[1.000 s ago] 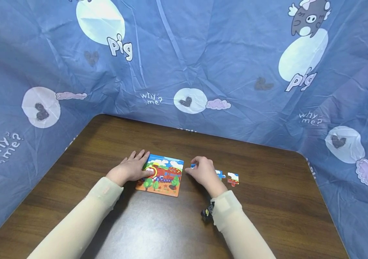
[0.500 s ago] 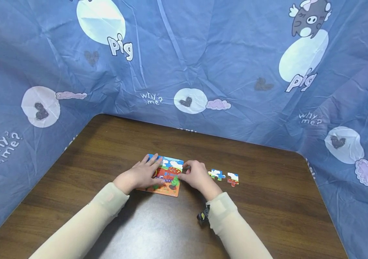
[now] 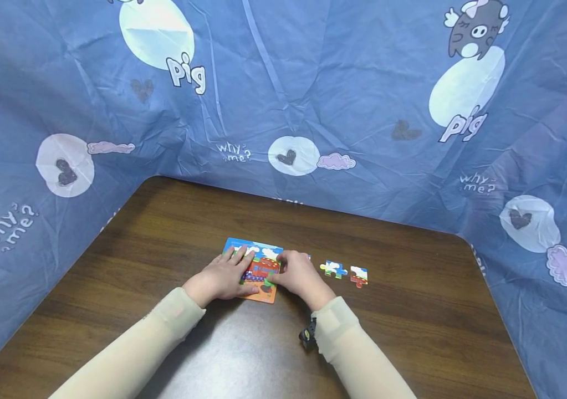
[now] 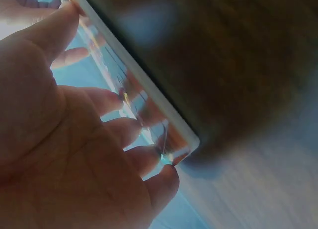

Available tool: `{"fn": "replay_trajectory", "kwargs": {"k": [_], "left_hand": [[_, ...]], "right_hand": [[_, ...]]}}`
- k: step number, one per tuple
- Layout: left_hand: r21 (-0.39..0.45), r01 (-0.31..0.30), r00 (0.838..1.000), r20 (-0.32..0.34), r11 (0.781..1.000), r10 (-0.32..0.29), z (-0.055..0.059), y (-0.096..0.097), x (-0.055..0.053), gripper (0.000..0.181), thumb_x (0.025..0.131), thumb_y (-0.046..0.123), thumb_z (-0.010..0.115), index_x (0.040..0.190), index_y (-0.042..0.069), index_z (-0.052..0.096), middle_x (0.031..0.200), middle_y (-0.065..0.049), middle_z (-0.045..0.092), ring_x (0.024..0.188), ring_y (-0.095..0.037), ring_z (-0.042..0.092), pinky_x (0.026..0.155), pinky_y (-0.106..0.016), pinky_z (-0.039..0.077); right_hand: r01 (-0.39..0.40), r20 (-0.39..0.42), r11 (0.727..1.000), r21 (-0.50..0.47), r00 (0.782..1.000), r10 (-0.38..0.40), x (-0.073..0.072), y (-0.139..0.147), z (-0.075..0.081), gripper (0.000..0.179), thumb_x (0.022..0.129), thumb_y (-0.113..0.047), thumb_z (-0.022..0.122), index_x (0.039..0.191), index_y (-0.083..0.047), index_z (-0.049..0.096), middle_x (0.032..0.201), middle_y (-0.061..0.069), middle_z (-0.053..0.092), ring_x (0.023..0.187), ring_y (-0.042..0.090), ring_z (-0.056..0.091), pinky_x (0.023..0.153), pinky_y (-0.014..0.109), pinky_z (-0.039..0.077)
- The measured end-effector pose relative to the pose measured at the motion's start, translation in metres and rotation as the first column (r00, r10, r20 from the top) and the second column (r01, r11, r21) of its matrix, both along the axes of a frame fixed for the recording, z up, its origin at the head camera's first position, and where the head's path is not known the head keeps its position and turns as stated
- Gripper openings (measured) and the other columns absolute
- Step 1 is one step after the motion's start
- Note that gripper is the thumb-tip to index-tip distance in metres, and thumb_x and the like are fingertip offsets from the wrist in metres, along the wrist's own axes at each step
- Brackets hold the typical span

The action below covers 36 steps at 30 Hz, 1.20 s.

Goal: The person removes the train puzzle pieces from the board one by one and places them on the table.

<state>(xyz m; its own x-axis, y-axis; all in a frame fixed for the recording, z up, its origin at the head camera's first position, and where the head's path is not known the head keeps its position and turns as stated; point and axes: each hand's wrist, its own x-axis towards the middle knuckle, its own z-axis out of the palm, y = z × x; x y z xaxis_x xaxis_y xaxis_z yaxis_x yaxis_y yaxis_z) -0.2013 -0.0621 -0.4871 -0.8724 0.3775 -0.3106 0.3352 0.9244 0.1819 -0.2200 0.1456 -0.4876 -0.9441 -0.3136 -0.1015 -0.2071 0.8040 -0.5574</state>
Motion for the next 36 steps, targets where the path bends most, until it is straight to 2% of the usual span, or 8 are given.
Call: {"fn": "replay_trajectory", "kwargs": {"k": [5, 7, 12, 15, 20, 36], "left_hand": [[-0.005, -0.004, 1.000, 0.012, 1.000, 0.004, 0.0039, 0.0015, 0.0003, 0.093, 0.096, 0.066, 0.054, 0.164, 0.013, 0.020, 0.168, -0.012, 0.013, 0.152, -0.037, 0.013, 0.120, -0.047, 0.017], [-0.004, -0.005, 1.000, 0.011, 1.000, 0.005, 0.0044, 0.0016, 0.0004, 0.092, 0.097, 0.065, 0.054, 0.164, 0.013, 0.020, 0.168, -0.012, 0.013, 0.152, -0.038, 0.013, 0.119, -0.047, 0.017], [-0.005, -0.010, 1.000, 0.006, 1.000, 0.010, 0.0034, 0.0023, 0.0006, 0.090, 0.097, 0.064, 0.054, 0.164, 0.013, 0.021, 0.168, -0.012, 0.014, 0.151, -0.038, 0.013, 0.119, -0.047, 0.018], [-0.009, -0.008, 1.000, 0.004, 1.000, 0.008, 0.0030, 0.0021, 0.0005, 0.090, 0.098, 0.064, 0.054, 0.164, 0.013, 0.021, 0.168, -0.012, 0.014, 0.152, -0.038, 0.013, 0.119, -0.047, 0.018], [-0.025, 0.005, 1.000, -0.004, 1.000, -0.005, 0.0021, 0.0018, 0.0008, 0.090, 0.098, 0.065, 0.052, 0.164, 0.012, 0.021, 0.168, -0.012, 0.013, 0.152, -0.037, 0.013, 0.119, -0.047, 0.018], [-0.042, -0.015, 1.000, 0.006, 0.999, 0.015, 0.0016, 0.0035, 0.0010, 0.092, 0.097, 0.068, 0.052, 0.164, 0.013, 0.020, 0.168, -0.012, 0.014, 0.152, -0.037, 0.013, 0.119, -0.048, 0.018]], "right_hand": [[-0.006, 0.010, 1.000, 0.004, 1.000, 0.006, -0.0005, -0.0011, -0.0007, 0.050, 0.081, -0.028, 0.090, 0.120, -0.004, 0.070, 0.080, 0.002, 0.059, 0.070, 0.017, 0.052, 0.058, 0.032, 0.044], [-0.014, 0.012, 1.000, 0.008, 1.000, 0.014, -0.0010, -0.0018, -0.0010, 0.051, 0.080, -0.030, 0.090, 0.119, -0.005, 0.070, 0.079, 0.001, 0.059, 0.071, 0.018, 0.052, 0.062, 0.034, 0.044], [-0.044, 0.007, 0.999, 0.004, 0.999, 0.044, -0.0019, -0.0038, -0.0014, 0.047, 0.078, -0.029, 0.092, 0.113, -0.005, 0.071, 0.077, 0.002, 0.060, 0.068, 0.017, 0.052, 0.064, 0.034, 0.043], [-0.060, 0.018, 0.998, -0.008, 0.998, 0.060, -0.0021, -0.0046, -0.0010, 0.048, 0.076, -0.027, 0.093, 0.112, -0.004, 0.070, 0.078, 0.002, 0.061, 0.066, 0.015, 0.054, 0.059, 0.032, 0.046], [-0.071, 0.033, 0.997, 0.003, 0.997, 0.071, -0.0030, -0.0047, 0.0008, 0.050, 0.075, -0.027, 0.094, 0.113, -0.004, 0.070, 0.083, 0.003, 0.062, 0.072, 0.016, 0.055, 0.064, 0.033, 0.047], [-0.047, 0.076, 0.998, 0.035, 0.996, 0.045, -0.0057, -0.0068, 0.0010, 0.046, 0.076, -0.028, 0.093, 0.108, -0.008, 0.068, 0.082, 0.002, 0.061, 0.072, 0.018, 0.055, 0.065, 0.035, 0.046]]}}
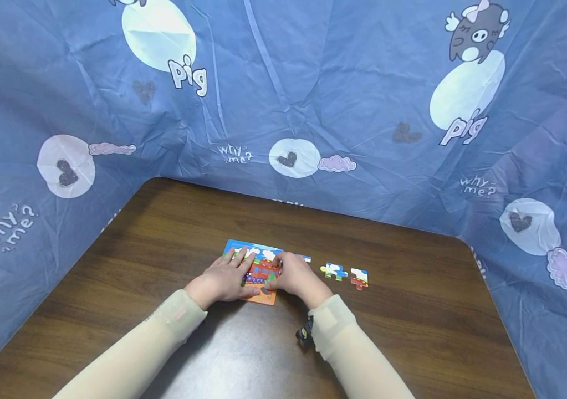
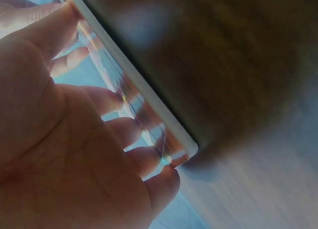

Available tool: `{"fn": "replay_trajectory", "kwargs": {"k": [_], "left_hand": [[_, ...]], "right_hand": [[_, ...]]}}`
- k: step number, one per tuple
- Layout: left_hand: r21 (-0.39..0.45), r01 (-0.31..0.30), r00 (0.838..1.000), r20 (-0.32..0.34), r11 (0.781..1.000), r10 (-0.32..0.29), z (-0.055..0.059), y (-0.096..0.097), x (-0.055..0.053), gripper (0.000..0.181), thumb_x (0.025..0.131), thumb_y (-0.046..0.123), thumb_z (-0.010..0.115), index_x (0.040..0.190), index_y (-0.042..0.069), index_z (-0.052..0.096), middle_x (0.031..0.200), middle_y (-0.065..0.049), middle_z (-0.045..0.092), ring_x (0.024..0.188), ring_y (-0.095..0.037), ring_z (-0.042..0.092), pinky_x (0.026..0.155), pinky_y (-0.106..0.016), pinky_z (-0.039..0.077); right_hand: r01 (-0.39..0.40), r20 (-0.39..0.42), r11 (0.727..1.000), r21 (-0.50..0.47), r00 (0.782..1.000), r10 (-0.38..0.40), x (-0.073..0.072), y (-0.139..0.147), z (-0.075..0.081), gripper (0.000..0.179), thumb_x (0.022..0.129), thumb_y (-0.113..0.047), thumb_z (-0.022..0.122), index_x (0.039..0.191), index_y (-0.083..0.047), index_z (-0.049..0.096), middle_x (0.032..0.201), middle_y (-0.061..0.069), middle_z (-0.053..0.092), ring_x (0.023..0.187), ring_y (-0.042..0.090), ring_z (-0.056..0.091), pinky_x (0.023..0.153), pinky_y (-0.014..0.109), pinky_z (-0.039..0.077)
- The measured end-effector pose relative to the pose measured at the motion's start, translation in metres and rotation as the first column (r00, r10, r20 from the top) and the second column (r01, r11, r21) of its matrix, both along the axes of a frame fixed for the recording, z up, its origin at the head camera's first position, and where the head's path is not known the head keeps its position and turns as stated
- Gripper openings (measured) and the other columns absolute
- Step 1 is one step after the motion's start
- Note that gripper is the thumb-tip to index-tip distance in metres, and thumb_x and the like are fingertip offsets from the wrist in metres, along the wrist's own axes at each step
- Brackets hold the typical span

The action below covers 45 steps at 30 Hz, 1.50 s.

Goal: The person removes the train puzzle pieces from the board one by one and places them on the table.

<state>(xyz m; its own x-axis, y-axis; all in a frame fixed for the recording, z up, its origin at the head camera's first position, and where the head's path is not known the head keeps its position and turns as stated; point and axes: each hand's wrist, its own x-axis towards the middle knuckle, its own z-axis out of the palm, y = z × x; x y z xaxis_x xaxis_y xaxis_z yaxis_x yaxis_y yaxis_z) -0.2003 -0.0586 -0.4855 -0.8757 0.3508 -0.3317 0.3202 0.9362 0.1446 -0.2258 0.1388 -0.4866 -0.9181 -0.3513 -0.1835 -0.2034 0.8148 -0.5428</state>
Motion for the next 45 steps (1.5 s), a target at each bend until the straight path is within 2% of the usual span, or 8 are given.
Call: {"fn": "replay_trajectory", "kwargs": {"k": [11, 16, 22, 28, 36, 39, 43, 45], "left_hand": [[-0.001, -0.004, 1.000, 0.001, 1.000, 0.004, 0.000, 0.000, 0.001, 0.093, 0.096, 0.068, 0.051, 0.165, 0.014, 0.019, 0.169, -0.011, 0.012, 0.152, -0.036, 0.011, 0.119, -0.048, 0.017], [-0.009, -0.011, 1.000, 0.010, 1.000, 0.011, -0.004, 0.001, -0.002, 0.093, 0.096, 0.069, 0.051, 0.165, 0.015, 0.018, 0.169, -0.010, 0.011, 0.152, -0.035, 0.011, 0.120, -0.047, 0.017], [0.003, -0.022, 0.999, 0.037, 1.000, 0.022, -0.014, 0.001, -0.008, 0.096, 0.096, 0.070, 0.050, 0.165, 0.016, 0.013, 0.169, -0.009, 0.005, 0.153, -0.036, 0.005, 0.120, -0.048, 0.012], [0.012, -0.014, 1.000, 0.018, 1.000, 0.014, -0.025, 0.000, -0.013, 0.099, 0.094, 0.074, 0.049, 0.165, 0.016, 0.012, 0.169, -0.010, 0.005, 0.152, -0.036, 0.005, 0.120, -0.049, 0.012], [0.019, -0.025, 1.000, 0.011, 1.000, 0.025, -0.026, 0.000, -0.013, 0.099, 0.093, 0.074, 0.051, 0.166, 0.018, 0.012, 0.169, -0.008, 0.005, 0.153, -0.036, 0.005, 0.120, -0.049, 0.012], [0.016, -0.029, 0.999, 0.023, 0.999, 0.029, -0.021, 0.000, -0.011, 0.099, 0.093, 0.073, 0.051, 0.166, 0.019, 0.011, 0.169, -0.008, 0.003, 0.153, -0.035, 0.004, 0.120, -0.048, 0.011], [0.015, -0.028, 0.999, 0.024, 0.999, 0.028, -0.005, 0.001, -0.002, 0.095, 0.095, 0.069, 0.052, 0.165, 0.016, 0.015, 0.169, -0.010, 0.008, 0.153, -0.036, 0.007, 0.120, -0.047, 0.014], [0.020, -0.023, 1.000, 0.015, 1.000, 0.023, -0.003, 0.001, 0.000, 0.094, 0.096, 0.068, 0.052, 0.165, 0.015, 0.017, 0.169, -0.010, 0.009, 0.152, -0.036, 0.009, 0.120, -0.047, 0.015]], "right_hand": [[0.000, -0.057, 1.000, 0.012, 0.998, 0.000, -0.001, 0.000, 0.001, 0.050, 0.071, -0.029, 0.096, 0.105, -0.008, 0.065, 0.086, 0.004, 0.059, 0.079, 0.021, 0.052, 0.069, 0.037, 0.045], [0.024, -0.077, 1.000, -0.012, 0.997, -0.025, 0.001, -0.001, 0.000, 0.043, 0.074, -0.024, 0.094, 0.101, -0.009, 0.064, 0.089, 0.003, 0.059, 0.078, 0.020, 0.053, 0.069, 0.037, 0.046], [0.053, -0.105, 0.995, -0.083, 0.993, -0.061, 0.001, -0.002, 0.000, 0.023, 0.086, -0.015, 0.085, 0.094, -0.009, 0.065, 0.079, 0.001, 0.060, 0.069, 0.017, 0.054, 0.063, 0.034, 0.046], [0.075, -0.091, 0.984, -0.160, 0.992, -0.090, 0.001, 0.000, -0.001, 0.013, 0.088, -0.007, 0.081, 0.092, -0.008, 0.068, 0.072, -0.002, 0.063, 0.064, 0.015, 0.058, 0.060, 0.032, 0.048], [0.090, -0.058, 0.965, -0.246, 0.993, -0.107, 0.000, 0.004, -0.002, 0.009, 0.090, -0.008, 0.079, 0.096, -0.007, 0.073, 0.074, -0.003, 0.067, 0.062, 0.014, 0.059, 0.056, 0.031, 0.049], [0.095, -0.059, 0.953, -0.289, 0.991, -0.116, 0.001, 0.006, -0.001, 0.008, 0.091, -0.007, 0.078, 0.097, -0.007, 0.075, 0.075, -0.002, 0.067, 0.062, 0.015, 0.059, 0.055, 0.031, 0.049], [0.126, -0.035, 0.933, -0.338, 0.989, -0.146, 0.003, 0.013, 0.003, 0.009, 0.092, -0.009, 0.077, 0.101, -0.006, 0.076, 0.079, 0.000, 0.070, 0.065, 0.019, 0.062, 0.056, 0.033, 0.050], [0.149, -0.023, 0.925, -0.350, 0.986, -0.167, 0.003, 0.017, 0.005, 0.010, 0.092, -0.011, 0.077, 0.101, -0.006, 0.076, 0.081, 0.000, 0.071, 0.070, 0.022, 0.065, 0.057, 0.033, 0.051]]}}
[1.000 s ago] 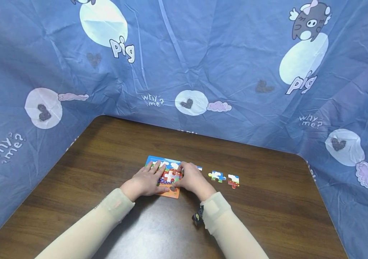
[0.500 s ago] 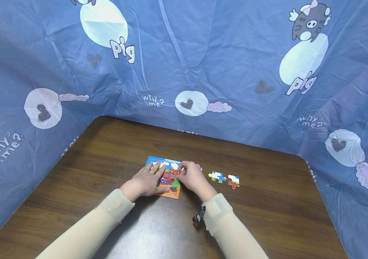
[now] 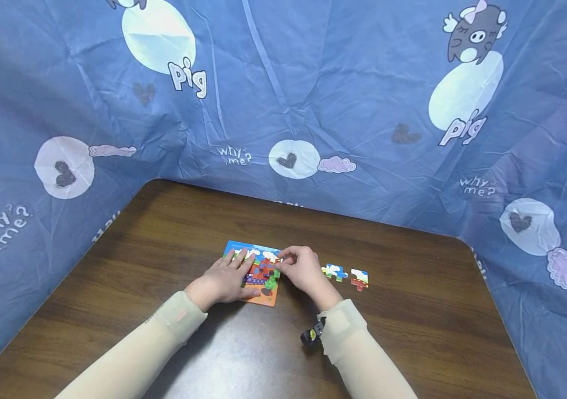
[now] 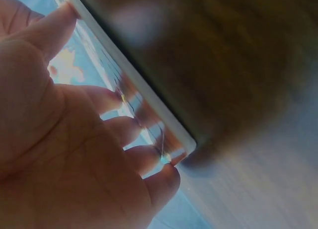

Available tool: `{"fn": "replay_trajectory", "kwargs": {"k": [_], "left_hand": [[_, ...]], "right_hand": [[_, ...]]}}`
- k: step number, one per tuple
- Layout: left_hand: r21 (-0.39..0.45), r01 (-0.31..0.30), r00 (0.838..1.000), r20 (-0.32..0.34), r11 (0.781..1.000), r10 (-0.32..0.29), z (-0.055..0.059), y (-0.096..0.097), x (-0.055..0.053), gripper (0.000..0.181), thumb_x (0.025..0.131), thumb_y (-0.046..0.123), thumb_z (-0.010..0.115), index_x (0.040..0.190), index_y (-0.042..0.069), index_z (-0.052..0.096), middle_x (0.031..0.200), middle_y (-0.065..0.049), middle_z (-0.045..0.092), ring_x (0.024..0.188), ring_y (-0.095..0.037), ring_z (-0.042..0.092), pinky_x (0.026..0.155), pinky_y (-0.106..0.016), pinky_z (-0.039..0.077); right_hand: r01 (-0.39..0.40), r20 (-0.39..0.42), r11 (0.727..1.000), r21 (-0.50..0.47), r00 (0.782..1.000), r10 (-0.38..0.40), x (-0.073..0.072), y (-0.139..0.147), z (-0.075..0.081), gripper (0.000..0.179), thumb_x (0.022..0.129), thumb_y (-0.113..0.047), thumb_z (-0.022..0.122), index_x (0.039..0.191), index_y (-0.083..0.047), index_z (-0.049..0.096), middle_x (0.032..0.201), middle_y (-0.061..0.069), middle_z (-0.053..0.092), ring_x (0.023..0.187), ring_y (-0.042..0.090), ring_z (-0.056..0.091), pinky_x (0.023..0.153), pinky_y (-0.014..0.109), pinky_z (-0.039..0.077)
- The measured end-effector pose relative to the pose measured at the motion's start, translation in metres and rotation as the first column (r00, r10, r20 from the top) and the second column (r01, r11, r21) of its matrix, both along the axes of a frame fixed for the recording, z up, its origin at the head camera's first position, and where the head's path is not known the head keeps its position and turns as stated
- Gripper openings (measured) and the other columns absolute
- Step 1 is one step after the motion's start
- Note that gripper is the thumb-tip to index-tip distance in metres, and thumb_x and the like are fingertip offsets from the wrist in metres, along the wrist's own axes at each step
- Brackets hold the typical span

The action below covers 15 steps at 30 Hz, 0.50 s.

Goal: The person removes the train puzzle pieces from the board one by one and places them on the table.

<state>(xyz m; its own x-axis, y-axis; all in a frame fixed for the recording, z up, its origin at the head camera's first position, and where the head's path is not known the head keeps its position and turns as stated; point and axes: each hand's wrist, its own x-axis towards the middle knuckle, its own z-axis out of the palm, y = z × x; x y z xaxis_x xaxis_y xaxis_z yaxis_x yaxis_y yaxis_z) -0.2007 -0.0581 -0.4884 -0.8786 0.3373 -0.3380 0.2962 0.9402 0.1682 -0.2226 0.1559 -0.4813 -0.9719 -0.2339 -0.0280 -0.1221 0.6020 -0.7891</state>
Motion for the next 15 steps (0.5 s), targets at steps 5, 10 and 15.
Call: {"fn": "replay_trajectory", "kwargs": {"k": [5, 10, 15], "left_hand": [[0.001, 0.006, 1.000, -0.013, 1.000, -0.006, 0.001, 0.000, 0.001, 0.092, 0.097, 0.066, 0.052, 0.165, 0.014, 0.019, 0.169, -0.011, 0.012, 0.152, -0.036, 0.010, 0.120, -0.048, 0.016], [-0.001, 0.003, 1.000, -0.012, 1.000, -0.003, 0.000, -0.001, 0.002, 0.093, 0.096, 0.068, 0.052, 0.165, 0.016, 0.017, 0.169, -0.009, 0.010, 0.152, -0.036, 0.009, 0.119, -0.050, 0.016], [0.018, -0.005, 1.000, -0.022, 1.000, 0.005, -0.006, -0.001, -0.001, 0.095, 0.094, 0.070, 0.053, 0.165, 0.017, 0.018, 0.169, -0.009, 0.012, 0.152, -0.040, 0.009, 0.118, -0.056, 0.016]], "right_hand": [[0.048, 0.001, 0.999, -0.026, 0.999, -0.048, 0.003, 0.012, 0.004, 0.007, 0.093, -0.013, 0.077, 0.094, -0.006, 0.077, 0.079, 0.002, 0.071, 0.073, 0.027, 0.067, 0.056, 0.032, 0.051], [0.070, 0.005, 0.996, -0.047, 0.998, -0.070, 0.006, 0.026, 0.006, 0.010, 0.096, -0.014, 0.074, 0.093, -0.005, 0.074, 0.076, 0.004, 0.070, 0.074, 0.033, 0.068, 0.053, 0.032, 0.049], [0.070, 0.004, 0.996, -0.056, 0.998, -0.070, 0.008, 0.039, 0.007, 0.011, 0.097, -0.016, 0.073, 0.095, -0.005, 0.074, 0.077, 0.004, 0.071, 0.078, 0.033, 0.070, 0.056, 0.033, 0.050]]}}
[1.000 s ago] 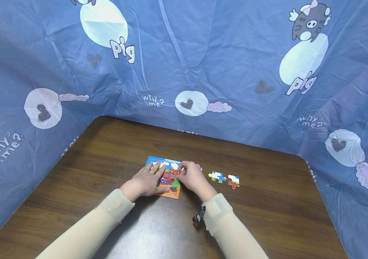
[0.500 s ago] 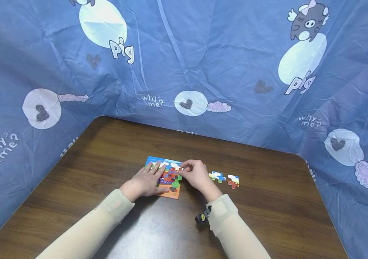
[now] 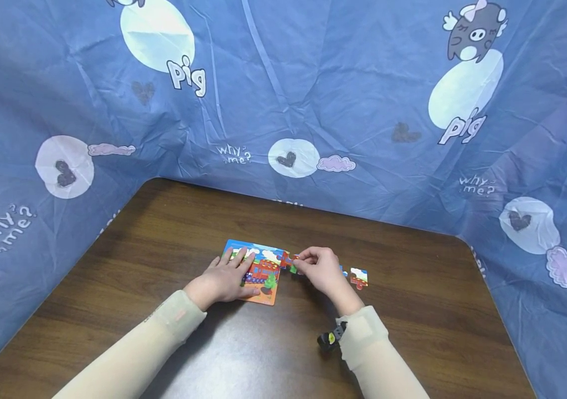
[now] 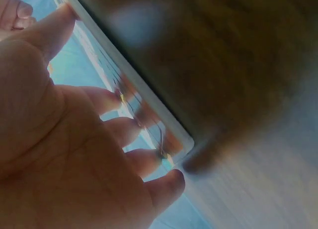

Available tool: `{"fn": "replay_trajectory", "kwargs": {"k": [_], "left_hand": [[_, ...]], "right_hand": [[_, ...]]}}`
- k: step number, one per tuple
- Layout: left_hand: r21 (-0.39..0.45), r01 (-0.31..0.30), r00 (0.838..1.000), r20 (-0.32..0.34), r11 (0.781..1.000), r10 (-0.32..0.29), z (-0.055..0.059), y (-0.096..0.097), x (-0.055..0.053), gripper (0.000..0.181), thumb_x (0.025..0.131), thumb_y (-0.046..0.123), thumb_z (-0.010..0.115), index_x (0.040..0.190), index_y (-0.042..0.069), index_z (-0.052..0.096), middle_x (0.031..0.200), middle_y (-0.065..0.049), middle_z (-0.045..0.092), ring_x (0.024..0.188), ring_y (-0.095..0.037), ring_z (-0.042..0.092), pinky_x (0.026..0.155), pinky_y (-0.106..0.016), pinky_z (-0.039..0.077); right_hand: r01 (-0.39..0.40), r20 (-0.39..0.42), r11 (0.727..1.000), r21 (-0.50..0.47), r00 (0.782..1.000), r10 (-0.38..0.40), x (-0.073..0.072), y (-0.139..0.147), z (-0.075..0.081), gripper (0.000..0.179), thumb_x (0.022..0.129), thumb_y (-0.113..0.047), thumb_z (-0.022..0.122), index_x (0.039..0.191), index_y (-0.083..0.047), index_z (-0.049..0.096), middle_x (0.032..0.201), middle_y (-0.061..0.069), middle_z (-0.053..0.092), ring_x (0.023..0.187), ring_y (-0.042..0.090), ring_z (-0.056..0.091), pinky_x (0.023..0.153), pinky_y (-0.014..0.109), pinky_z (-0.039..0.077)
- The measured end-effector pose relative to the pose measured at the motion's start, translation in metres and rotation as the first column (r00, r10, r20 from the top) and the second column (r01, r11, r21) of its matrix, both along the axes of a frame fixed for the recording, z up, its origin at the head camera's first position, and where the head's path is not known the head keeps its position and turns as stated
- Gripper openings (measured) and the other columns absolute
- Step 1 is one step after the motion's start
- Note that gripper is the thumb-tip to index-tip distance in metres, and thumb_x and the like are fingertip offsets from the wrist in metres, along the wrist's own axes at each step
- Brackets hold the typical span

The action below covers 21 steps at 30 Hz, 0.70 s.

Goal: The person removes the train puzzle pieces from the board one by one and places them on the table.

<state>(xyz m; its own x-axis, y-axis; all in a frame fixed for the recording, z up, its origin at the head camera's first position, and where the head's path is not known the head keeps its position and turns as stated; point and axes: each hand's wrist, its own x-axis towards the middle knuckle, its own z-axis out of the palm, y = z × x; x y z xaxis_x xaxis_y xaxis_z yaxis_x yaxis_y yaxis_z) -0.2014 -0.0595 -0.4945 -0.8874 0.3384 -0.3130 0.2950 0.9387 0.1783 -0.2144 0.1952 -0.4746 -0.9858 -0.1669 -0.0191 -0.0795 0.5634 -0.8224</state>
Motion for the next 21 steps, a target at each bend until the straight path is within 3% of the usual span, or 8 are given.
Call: {"fn": "replay_trajectory", "kwargs": {"k": [6, 9, 21], "left_hand": [[-0.013, -0.006, 1.000, 0.014, 1.000, 0.006, 0.009, 0.000, 0.004, 0.092, 0.096, 0.067, 0.053, 0.165, 0.017, 0.019, 0.169, -0.008, 0.011, 0.152, -0.038, 0.008, 0.118, -0.054, 0.017], [-0.012, -0.004, 1.000, 0.010, 1.000, 0.004, 0.008, 0.001, 0.003, 0.093, 0.096, 0.068, 0.053, 0.165, 0.017, 0.019, 0.169, -0.008, 0.011, 0.152, -0.039, 0.009, 0.118, -0.055, 0.017], [0.010, -0.003, 1.000, 0.014, 1.000, 0.003, 0.009, 0.000, 0.003, 0.093, 0.095, 0.068, 0.054, 0.165, 0.017, 0.019, 0.169, -0.009, 0.014, 0.152, -0.039, 0.009, 0.118, -0.055, 0.018]], "right_hand": [[-0.006, 0.007, 1.000, -0.014, 1.000, 0.006, 0.004, 0.012, 0.000, 0.012, 0.096, -0.014, 0.074, 0.100, -0.003, 0.075, 0.083, 0.005, 0.073, 0.081, 0.031, 0.071, 0.066, 0.040, 0.056], [0.007, 0.018, 1.000, -0.018, 1.000, -0.007, 0.007, 0.020, 0.001, 0.013, 0.096, -0.013, 0.074, 0.101, -0.002, 0.075, 0.084, 0.006, 0.073, 0.083, 0.032, 0.072, 0.071, 0.046, 0.057], [0.023, 0.002, 0.999, -0.026, 1.000, -0.023, 0.014, 0.056, 0.004, 0.015, 0.096, -0.010, 0.072, 0.102, 0.003, 0.073, 0.082, 0.012, 0.072, 0.080, 0.040, 0.069, 0.070, 0.050, 0.058]]}}
